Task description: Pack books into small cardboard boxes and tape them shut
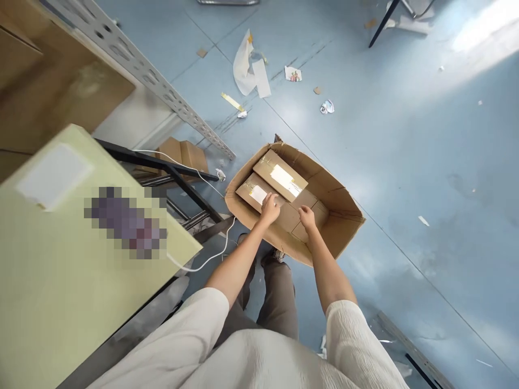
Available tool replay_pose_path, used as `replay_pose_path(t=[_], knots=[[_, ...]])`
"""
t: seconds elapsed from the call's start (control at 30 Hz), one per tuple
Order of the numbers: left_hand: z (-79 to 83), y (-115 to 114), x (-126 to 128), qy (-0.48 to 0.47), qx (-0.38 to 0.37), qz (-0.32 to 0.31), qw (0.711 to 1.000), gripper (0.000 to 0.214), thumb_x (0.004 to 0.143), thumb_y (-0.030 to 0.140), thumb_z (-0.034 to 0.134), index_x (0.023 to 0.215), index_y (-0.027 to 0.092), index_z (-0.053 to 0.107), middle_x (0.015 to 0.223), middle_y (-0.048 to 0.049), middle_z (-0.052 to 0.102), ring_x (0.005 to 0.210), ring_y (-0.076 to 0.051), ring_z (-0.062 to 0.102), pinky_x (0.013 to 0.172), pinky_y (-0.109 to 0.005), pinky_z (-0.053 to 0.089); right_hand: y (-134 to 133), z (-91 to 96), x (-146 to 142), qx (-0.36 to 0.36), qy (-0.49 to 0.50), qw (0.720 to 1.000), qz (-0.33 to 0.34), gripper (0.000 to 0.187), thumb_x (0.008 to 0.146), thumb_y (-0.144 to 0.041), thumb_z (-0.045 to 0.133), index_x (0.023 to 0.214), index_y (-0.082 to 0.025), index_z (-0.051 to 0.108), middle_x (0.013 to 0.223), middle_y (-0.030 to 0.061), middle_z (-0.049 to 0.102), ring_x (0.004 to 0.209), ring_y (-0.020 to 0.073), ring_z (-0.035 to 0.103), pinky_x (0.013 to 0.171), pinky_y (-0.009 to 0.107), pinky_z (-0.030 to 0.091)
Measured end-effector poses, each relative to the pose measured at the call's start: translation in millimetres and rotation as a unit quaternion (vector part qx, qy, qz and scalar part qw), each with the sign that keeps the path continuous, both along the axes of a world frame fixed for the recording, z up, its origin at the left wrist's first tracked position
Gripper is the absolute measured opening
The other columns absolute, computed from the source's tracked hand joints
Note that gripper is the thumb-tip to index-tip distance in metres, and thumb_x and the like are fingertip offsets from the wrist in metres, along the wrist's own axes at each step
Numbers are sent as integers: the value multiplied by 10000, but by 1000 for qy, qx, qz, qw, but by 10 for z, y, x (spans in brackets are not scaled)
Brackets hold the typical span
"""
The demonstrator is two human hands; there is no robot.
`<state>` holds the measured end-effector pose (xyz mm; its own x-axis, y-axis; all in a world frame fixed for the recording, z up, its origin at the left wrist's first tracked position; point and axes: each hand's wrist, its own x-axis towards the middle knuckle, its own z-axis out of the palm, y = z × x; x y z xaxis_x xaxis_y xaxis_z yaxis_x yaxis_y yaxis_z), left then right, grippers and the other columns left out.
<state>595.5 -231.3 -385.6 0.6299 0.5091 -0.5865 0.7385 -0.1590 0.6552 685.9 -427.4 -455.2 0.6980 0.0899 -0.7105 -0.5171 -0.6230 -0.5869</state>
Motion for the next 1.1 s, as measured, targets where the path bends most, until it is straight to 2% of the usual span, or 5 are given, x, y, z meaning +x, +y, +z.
replay_pose_path(t=[0.3,0.43,0.53,0.8,1.1], knots=[[1990,168,-147,-80,18,-57,995,516,988,63,562,1456,216,713,1685,-163,616,1645,-315,526,1403,-480,410,235,1918,-149,63,-18,998,-7,432,815,-561,773,1078,-219,759,1091,101,805,988,274,817,774,332,636],[2842,361,-462,-130,29,-82,988,491,991,64,578,1427,223,739,1641,-151,657,1609,-303,570,1410,-471,412,444,2764,-299,88,-20,996,4,413,795,-554,801,1036,-220,770,1078,102,819,983,272,822,770,318,625],[3305,534,-796,-153,37,-83,984,489,981,66,597,1416,227,752,1589,-149,699,1579,-302,603,1403,-479,428,621,3271,-442,108,-33,994,6,398,801,-546,810,1027,-219,775,1101,114,833,1001,279,821,784,328,627],[3862,906,-1685,-165,56,0,985,461,1017,110,575,1440,210,729,1571,-153,714,1545,-307,631,1355,-493,470,1209,4043,-738,158,-33,983,92,322,799,-446,823,1016,-210,807,1103,128,845,998,281,814,824,348,638],[4130,748,-2653,-161,140,172,962,447,1032,129,586,1452,188,726,1590,-170,705,1548,-312,630,1361,-495,453,1826,4372,-1085,270,-31,919,285,443,779,-626,805,1006,-247,771,1034,105,835,1034,295,804,923,405,645]])
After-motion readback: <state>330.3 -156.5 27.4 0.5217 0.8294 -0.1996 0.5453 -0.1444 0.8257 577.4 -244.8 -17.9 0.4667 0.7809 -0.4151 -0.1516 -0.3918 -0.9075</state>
